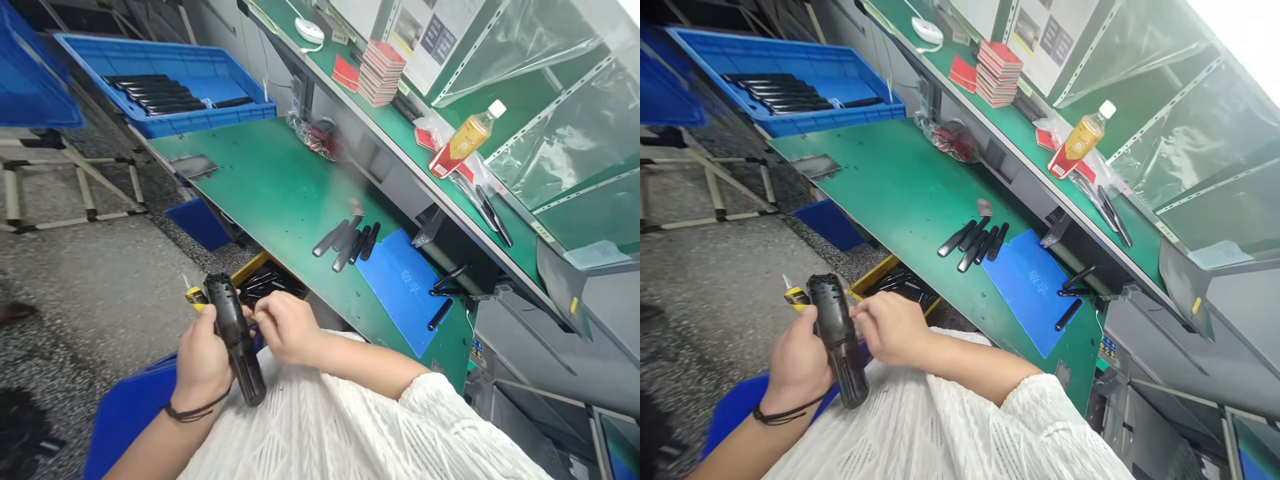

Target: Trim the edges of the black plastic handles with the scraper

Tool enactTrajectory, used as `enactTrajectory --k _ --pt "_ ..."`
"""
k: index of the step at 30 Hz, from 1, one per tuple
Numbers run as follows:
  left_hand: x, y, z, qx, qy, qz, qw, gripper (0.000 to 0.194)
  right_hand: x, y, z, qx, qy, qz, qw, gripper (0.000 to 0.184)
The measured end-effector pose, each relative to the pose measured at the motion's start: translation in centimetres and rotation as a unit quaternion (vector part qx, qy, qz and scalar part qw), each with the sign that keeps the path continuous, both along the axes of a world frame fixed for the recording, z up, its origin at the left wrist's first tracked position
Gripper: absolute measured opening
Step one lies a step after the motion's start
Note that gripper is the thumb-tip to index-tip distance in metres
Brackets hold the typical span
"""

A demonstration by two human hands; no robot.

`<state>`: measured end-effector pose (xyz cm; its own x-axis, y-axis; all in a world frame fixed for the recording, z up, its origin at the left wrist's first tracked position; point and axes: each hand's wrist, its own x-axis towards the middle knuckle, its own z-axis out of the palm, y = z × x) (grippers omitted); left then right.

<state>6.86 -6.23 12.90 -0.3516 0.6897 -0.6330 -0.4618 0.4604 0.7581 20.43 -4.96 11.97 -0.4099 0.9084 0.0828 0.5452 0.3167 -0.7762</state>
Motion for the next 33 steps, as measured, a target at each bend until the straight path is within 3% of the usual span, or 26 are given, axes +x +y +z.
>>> enactTrajectory --k 4,6,10,12,13,16,17,18,20,21,24,25,28,31,33 --pt "-0.6 -0.3 -0.4 -0.016 -0.13 -0.073 0.989 0.037 0.6 3.8 -2.1 -0.163 0.053 -0.149 0.974 0.021" --pt "-0.5 -0.5 -0.7 0.015 -0.2 -0.112 0.973 0.044 0.6 5.4 -3.1 -0.239 0.086 -0.168 0.953 0.014" --pt "0.4 -0.6 -1.5 0.061 -0.314 -0.192 0.928 0.056 0.0 6.1 -3.6 -0.357 0.167 -0.05 0.918 0.03" --pt "0.9 -0.5 -1.9 0.076 -0.355 -0.216 0.906 0.055 0.0 5.5 -3.2 -0.399 0.191 0.014 0.897 0.054" --pt "1.1 -0.5 -2.1 0.084 -0.368 -0.224 0.898 0.055 0.2 5.2 -3.0 -0.431 0.203 0.045 0.878 0.063" --pt "1.5 -0.8 -2.6 0.1 -0.382 -0.223 0.891 0.051 0.5 4.4 -2.4 -0.558 0.267 0.136 0.774 0.07" --pt "1.5 -1.0 -2.7 0.101 -0.374 -0.201 0.9 0.047 0.5 4.3 -2.2 -0.572 0.295 0.152 0.75 0.07" --pt "1.5 -1.3 -2.6 0.102 -0.365 -0.176 0.908 0.043 0.3 4.2 -2.0 -0.563 0.324 0.156 0.744 0.071" --pt "1.4 -1.7 -2.3 0.109 -0.368 -0.166 0.908 0.041 -0.1 4.2 -1.5 -0.505 0.373 0.139 0.766 0.073" --pt "1.3 -1.9 -2.0 0.118 -0.384 -0.19 0.896 0.044 -0.3 4.4 -1.2 -0.476 0.396 0.123 0.776 0.075" --pt "0.8 -1.9 -0.8 0.139 -0.452 -0.303 0.827 0.059 0.2 6.0 0.5 -0.4 0.467 0.045 0.787 0.07" --pt "0.6 -1.7 -0.3 0.142 -0.459 -0.318 0.817 0.06 0.8 6.7 1.1 -0.367 0.488 0.018 0.792 0.067" --pt "-0.1 -1.0 0.7 0.173 -0.4 -0.312 0.844 0.055 4.0 8.1 3.1 -0.281 0.485 -0.027 0.828 0.055" --pt "-0.7 -0.4 1.4 0.237 -0.227 -0.307 0.893 0.046 7.3 7.3 5.0 -0.198 0.35 -0.048 0.915 0.046" --pt "-0.7 -0.5 2.0 0.259 -0.149 -0.302 0.905 0.043 8.6 5.5 6.3 -0.08 0.197 -0.038 0.976 0.036"
